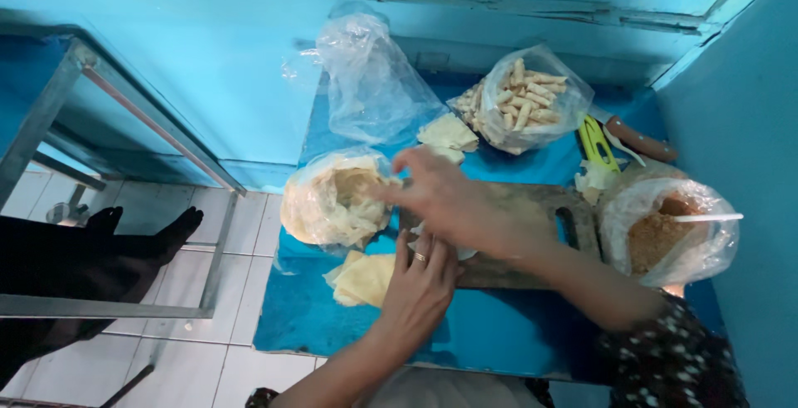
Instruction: The person folds thin square pastry wrappers on a small cutting board, rolling each sheet into a tight cylindrical roll by hand and placing the finished rolls into a plastic bag beside the board. They repeat this folding and rolling cycle continuously, taking new wrappers from a stack and adding completed rolls to the bag.
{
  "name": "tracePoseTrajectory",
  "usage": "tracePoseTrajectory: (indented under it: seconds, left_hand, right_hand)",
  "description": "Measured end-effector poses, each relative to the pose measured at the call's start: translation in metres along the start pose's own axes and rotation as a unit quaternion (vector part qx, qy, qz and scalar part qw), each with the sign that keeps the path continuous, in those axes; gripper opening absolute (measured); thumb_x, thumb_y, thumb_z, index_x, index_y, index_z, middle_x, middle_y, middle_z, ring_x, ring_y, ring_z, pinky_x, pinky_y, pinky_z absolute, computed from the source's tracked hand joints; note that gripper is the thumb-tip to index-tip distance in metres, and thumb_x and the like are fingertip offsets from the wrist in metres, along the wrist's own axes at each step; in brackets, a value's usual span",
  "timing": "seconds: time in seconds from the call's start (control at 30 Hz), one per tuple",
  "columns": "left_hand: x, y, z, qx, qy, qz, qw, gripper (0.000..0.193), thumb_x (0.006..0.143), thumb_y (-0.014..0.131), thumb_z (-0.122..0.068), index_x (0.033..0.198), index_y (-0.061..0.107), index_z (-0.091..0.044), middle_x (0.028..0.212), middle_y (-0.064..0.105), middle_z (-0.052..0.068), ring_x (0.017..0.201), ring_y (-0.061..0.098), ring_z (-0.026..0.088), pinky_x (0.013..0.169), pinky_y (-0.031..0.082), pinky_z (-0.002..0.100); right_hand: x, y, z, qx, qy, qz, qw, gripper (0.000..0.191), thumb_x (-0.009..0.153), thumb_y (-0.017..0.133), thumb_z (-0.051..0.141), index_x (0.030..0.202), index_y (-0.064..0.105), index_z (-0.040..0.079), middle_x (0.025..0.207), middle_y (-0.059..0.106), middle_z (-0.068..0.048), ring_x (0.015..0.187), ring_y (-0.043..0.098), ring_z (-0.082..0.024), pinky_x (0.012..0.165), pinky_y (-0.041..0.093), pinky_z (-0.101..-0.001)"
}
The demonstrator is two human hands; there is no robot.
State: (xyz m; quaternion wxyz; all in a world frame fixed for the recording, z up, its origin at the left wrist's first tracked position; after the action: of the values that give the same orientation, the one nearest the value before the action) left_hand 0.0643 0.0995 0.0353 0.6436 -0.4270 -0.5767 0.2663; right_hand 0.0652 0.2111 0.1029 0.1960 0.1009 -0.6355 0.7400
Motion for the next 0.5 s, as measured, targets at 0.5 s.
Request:
tracePoseTrajectory:
  seconds: [0.5]
  left_hand:
    - [-0.002,-0.004,0.0,-0.004,0.033,-0.033,0.999,0.041,0.093,0.063,-0.021,0.118,0.066,0.01,0.126,0.058,0.025,0.121,0.051,0.042,0.108,0.038,0.063]
  right_hand:
    - [0.039,0.055,0.0,-0.219,-0.03,0.078,0.972,0.009,0.078,0.068,0.018,0.083,0.073,0.013,0.113,0.053,-0.009,0.112,0.048,-0.03,0.081,0.041,-0.0416]
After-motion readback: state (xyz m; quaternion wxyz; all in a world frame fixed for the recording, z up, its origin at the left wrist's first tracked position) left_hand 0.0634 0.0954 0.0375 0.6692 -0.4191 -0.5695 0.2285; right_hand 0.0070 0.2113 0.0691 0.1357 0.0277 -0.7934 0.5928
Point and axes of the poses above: each hand's wrist, its own x-axis towards the middle knuckle, its own y-axis out of the palm, z = x × y, the point moved 6 cm from there along x, towards the middle knuckle
